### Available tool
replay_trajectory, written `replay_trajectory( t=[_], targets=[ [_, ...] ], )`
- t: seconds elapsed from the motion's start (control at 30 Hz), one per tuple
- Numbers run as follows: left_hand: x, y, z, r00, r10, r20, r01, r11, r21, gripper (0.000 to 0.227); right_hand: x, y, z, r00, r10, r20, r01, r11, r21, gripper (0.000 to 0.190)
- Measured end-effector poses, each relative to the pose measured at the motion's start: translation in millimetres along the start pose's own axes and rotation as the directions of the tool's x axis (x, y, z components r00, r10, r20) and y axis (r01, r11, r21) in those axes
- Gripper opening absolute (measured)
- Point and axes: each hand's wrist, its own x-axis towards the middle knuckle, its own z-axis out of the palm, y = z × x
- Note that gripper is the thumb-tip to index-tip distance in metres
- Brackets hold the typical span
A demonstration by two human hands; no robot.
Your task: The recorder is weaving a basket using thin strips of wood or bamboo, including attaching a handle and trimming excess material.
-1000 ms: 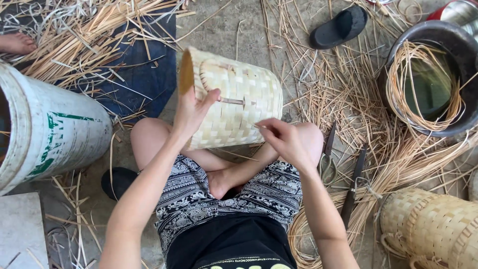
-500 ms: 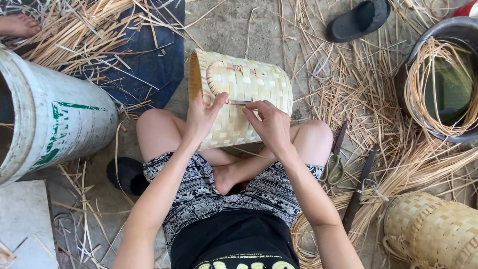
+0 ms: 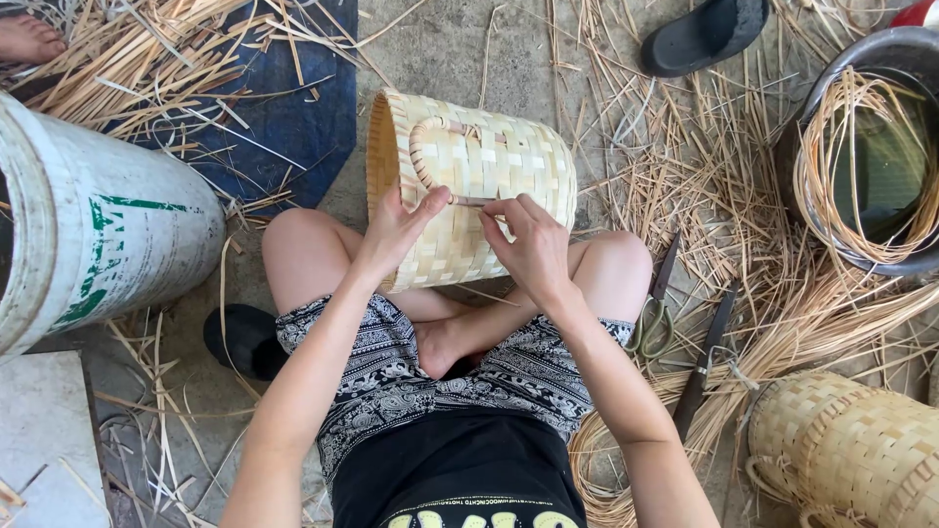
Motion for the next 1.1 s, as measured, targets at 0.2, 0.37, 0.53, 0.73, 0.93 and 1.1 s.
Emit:
replay_trajectory(
  t=[0.2,0.37,0.53,0.73,0.93,1.1],
  targets=[
    [6,-5,1,0.957,-0.09,0.277,0.139,0.977,-0.162,0.048,6,4,-10,0.942,-0.322,-0.096,0.313,0.945,-0.095,0.013],
    [5,-14,6,0.968,-0.149,0.201,0.176,0.976,-0.126,0.032,6,10,-7,0.933,-0.36,0.011,0.356,0.917,-0.178,0.013],
    [3,-10,18,0.968,-0.194,0.159,0.223,0.955,-0.196,0.03,12,7,-16,0.903,-0.423,0.076,0.428,0.875,-0.226,0.015],
    [-1,-10,31,0.97,-0.207,0.131,0.228,0.957,-0.177,0.022,14,9,-17,0.891,-0.414,0.188,0.454,0.82,-0.347,0.016],
    [0,-13,44,0.973,-0.213,0.084,0.224,0.963,-0.147,0.022,6,14,-13,0.912,-0.383,0.148,0.41,0.827,-0.386,0.018],
    [6,-11,38,0.887,-0.412,0.21,0.46,0.834,-0.304,0.032,-9,0,-38,0.954,-0.3,0.009,0.29,0.913,-0.286,0.016]
  ],
)
